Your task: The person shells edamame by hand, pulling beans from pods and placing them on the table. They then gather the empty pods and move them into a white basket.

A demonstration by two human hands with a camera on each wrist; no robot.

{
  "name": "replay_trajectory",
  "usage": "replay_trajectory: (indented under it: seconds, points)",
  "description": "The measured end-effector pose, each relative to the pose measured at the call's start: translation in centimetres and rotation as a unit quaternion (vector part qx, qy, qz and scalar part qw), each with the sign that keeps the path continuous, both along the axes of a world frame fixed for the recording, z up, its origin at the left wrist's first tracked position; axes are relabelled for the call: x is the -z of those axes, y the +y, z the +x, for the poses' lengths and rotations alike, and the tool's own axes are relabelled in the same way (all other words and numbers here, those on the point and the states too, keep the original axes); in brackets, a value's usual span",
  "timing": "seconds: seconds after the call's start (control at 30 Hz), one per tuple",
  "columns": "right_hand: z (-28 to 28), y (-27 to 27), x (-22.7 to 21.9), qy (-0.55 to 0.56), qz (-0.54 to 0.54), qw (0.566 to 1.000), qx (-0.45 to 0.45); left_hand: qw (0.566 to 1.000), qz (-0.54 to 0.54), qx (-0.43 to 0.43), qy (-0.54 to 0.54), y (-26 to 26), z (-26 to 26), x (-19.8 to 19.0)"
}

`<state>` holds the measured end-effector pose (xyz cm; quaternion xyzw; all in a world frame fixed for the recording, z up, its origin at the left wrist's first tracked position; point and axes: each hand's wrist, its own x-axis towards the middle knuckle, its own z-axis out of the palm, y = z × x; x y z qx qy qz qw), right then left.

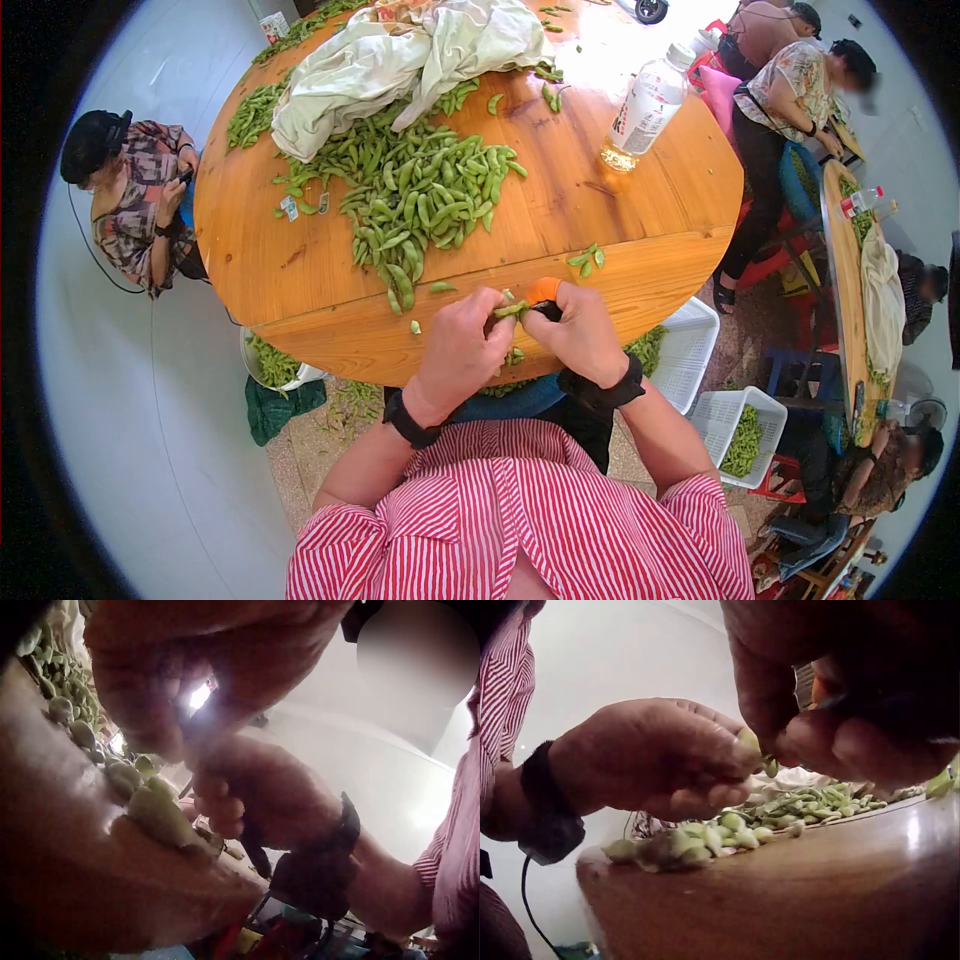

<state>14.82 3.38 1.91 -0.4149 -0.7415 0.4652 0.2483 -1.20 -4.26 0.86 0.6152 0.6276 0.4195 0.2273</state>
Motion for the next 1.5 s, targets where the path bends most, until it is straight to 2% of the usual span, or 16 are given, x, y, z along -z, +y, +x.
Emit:
replay_trajectory:
  seconds: [0.1, 0.2, 0.3, 0.43, 0.5, 0.53, 0.6, 0.73, 0.83, 1.17, 1.27, 1.3, 1.33, 1.37, 1.43, 1.5]
  points:
    - [1.0, 1.5, 1.9, -0.05, 0.056, 0.996, 0.038, 0.995, 0.065, -0.001, 0.081, 0.6, -0.5, 0.4]
    - [2.5, 3.5, 0.5, -0.123, 0.106, 0.984, 0.066, 0.991, 0.002, 0.008, 0.134, 0.3, -1.3, -0.3]
    - [3.6, 4.4, -0.7, -0.268, 0.236, 0.926, 0.122, 0.993, 0.004, 0.021, 0.12, -0.1, -1.8, -0.4]
    - [2.8, 3.4, -1.5, -0.232, 0.275, 0.925, 0.124, 0.999, 0.018, 0.003, 0.031, -1.1, -3.1, -0.1]
    - [1.4, 2.4, -0.1, -0.171, 0.293, 0.941, 0.011, 0.997, 0.033, -0.053, 0.038, -1.7, -4.4, -0.1]
    - [0.6, 2.0, 0.4, -0.166, 0.292, 0.942, 0.01, 0.997, 0.032, -0.055, 0.043, -2.0, -5.1, -0.1]
    - [-1.1, 1.3, 1.0, -0.197, 0.238, 0.95, -0.056, 0.988, 0.016, -0.104, 0.111, -2.5, -6.3, 0.0]
    - [-2.6, 0.2, -0.1, -0.206, 0.221, 0.946, -0.114, 0.974, -0.035, -0.106, 0.197, -3.6, -6.8, -0.3]
    - [-2.5, -0.5, 0.1, -0.166, 0.221, 0.949, -0.151, 0.97, -0.038, -0.12, 0.207, -3.5, -5.8, -0.1]
    - [-0.6, 0.0, -0.7, -0.138, 0.205, 0.963, -0.111, 0.955, -0.099, -0.064, 0.273, -1.3, -5.9, 0.3]
    - [-1.7, -0.9, -0.3, -0.079, 0.195, 0.974, -0.088, 0.966, -0.012, -0.066, 0.249, -1.8, -5.5, 0.8]
    - [-2.0, -1.3, -0.5, -0.073, 0.169, 0.979, -0.088, 0.992, -0.055, -0.079, 0.078, -2.0, -5.1, 0.5]
    - [-2.2, -1.6, -0.7, -0.067, 0.142, 0.984, -0.088, 0.987, -0.098, -0.09, -0.095, -2.1, -4.8, 0.3]
    - [-2.5, -1.8, -1.1, -0.051, 0.119, 0.988, -0.086, 0.987, -0.099, -0.088, -0.096, -2.3, -4.5, 0.1]
    - [-2.7, -2.1, -1.3, -0.044, 0.11, 0.99, -0.079, 0.952, -0.132, -0.061, -0.268, -2.5, -4.0, -0.3]
    - [-2.6, -2.1, -1.2, -0.035, 0.101, 0.992, -0.072, 0.956, -0.13, -0.041, -0.261, -2.7, -3.5, -0.2]
